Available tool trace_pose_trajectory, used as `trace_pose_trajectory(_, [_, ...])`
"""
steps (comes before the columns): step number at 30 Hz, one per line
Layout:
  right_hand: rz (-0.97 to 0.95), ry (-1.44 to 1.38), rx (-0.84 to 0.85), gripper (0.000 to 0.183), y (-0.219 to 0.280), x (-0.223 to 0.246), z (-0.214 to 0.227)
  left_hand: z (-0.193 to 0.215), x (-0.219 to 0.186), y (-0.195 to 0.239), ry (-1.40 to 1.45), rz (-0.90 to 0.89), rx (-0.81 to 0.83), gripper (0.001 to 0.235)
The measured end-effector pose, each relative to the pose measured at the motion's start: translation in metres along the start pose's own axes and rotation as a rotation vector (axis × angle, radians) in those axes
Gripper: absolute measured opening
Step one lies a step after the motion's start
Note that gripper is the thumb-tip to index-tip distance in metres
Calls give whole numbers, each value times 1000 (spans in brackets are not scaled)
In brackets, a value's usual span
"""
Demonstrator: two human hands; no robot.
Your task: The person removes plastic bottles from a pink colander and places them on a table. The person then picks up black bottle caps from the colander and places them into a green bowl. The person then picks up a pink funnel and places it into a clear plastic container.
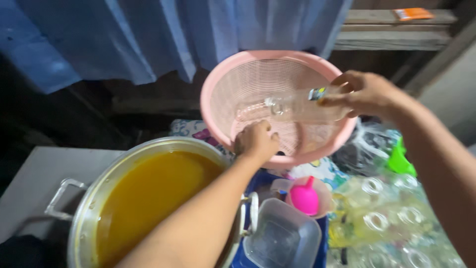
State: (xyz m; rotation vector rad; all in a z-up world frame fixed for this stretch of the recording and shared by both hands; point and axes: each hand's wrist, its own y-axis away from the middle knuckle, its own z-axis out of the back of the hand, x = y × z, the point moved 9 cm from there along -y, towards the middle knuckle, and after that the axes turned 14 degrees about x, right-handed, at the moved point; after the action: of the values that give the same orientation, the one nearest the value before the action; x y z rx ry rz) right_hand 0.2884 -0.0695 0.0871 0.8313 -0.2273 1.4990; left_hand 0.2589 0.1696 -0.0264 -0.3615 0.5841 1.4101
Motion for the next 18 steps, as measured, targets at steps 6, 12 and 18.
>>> trace_pose_trajectory(6, [-115,166,-109,73,95,-51,84,9,-33,22,269,-289,-225,17])
trace_pose_trajectory(12, [-99,309,-184,91,150,-160,139,-3,-117,84,382,-586,-199,16])
trace_pose_trajectory(18, [-78,506,-211,98,197,-285,163,-30,-192,138,474,-740,-50,18])
